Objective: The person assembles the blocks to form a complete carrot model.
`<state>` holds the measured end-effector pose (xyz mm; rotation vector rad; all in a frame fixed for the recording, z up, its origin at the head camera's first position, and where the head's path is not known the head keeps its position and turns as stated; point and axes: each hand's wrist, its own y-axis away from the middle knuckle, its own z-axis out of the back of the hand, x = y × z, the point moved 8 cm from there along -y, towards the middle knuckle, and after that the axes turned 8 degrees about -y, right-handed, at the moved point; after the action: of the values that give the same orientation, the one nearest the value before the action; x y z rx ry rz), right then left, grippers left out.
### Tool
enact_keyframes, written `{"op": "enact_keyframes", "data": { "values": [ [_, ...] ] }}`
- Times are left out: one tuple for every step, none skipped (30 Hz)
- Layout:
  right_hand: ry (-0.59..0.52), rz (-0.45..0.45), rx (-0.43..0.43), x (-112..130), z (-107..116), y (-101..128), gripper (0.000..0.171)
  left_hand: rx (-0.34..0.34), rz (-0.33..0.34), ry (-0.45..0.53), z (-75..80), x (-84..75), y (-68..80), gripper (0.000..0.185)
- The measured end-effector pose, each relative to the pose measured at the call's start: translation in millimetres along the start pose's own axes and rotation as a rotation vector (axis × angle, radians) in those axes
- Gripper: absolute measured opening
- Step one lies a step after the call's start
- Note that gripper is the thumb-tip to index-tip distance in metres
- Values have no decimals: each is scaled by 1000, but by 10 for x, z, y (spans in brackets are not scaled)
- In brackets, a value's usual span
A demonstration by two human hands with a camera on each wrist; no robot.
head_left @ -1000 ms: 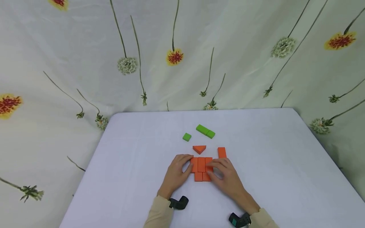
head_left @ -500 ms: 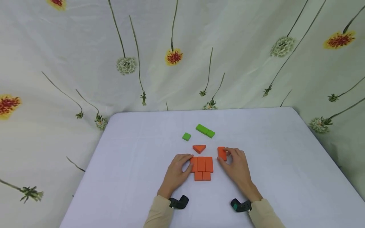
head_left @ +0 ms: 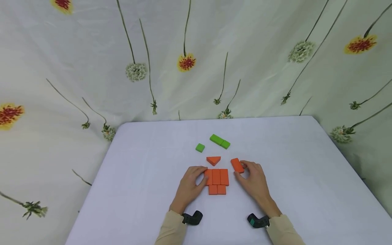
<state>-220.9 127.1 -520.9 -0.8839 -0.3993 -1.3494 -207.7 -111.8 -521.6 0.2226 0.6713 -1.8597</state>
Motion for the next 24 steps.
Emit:
{"op": "enact_keyframes", "data": {
  "values": [
    [-5, -5, 2, -7, -1, 5, 45, 2, 2, 2, -3, 4, 2, 34],
    [-13, -6, -2, -11, 4, 11, 43, 5, 3, 6, -6, 6, 4, 34],
    [-21, -5, -6, -13, 13, 16, 42, 7, 1, 10, -9, 6, 4, 34],
    [-32, 2, -14, -14, 24, 19, 40, 8, -2, 13, -10, 3, 3, 34],
    [-40, 12, -22, -12, 37, 21, 38, 6, -8, 16, -10, -3, 2, 34],
    [-52, 23, -29, -9, 47, 21, 37, 3, -14, 15, -9, -8, 0, 35],
    [-63, 35, -36, -5, 59, 18, 35, 1, -16, 15, -7, -9, -2, 35],
    [-75, 52, -43, 7, 71, 17, 35, -3, -18, 14, -4, -11, -4, 35],
    [-86, 66, -49, 17, 82, 15, 35, -7, -20, 11, 1, -11, -6, 35],
    [-97, 78, -52, 26, 89, 14, 35, -10, -21, 9, 5, -11, -8, 35],
    [-108, 87, -53, 32, 94, 14, 35, -13, -22, 6, 8, -10, -8, 34],
    [-122, 96, -55, 36, 95, 16, 35, -14, -19, 6, 12, -8, -8, 34],
    [-132, 106, -57, 40, 96, 20, 35, -14, -17, 8, 14, -6, -8, 34],
    [-151, 120, -58, 51, 99, 24, 36, -14, -17, 8, 17, -7, -8, 34],
    [-167, 131, -57, 54, 97, 31, 36, -16, -21, 6, 20, -9, -7, 34],
    [-187, 147, -54, 63, 93, 38, 36, -17, -22, 5, 23, -11, -6, 34],
    [-206, 171, -48, 78, 87, 49, 36, -16, -22, 3, 24, -11, -5, 34],
    [-220, 195, -39, 96, 78, 61, 37, -15, -20, 0, 25, -11, -5, 34],
    [-235, 217, -25, 121, 68, 76, 37, -14, -19, 0, 24, -10, -3, 34],
    [-250, 240, -7, 147, 54, 93, 37, -13, -17, 0, 24, -8, -1, 34],
    [-263, 255, 15, 167, 34, 113, 37, -12, -15, 0, 23, -5, 1, 34],
    [-275, 270, 38, 192, 16, 134, 38, -8, -9, 3, 21, 0, 3, 34],
    [-282, 282, 60, 214, -2, 156, 37, -6, -5, 3, 17, 5, 5, 34],
    [-287, 288, 79, 233, -18, 177, 37, -5, -3, 6, 14, 8, 8, 34]
  ]
}}
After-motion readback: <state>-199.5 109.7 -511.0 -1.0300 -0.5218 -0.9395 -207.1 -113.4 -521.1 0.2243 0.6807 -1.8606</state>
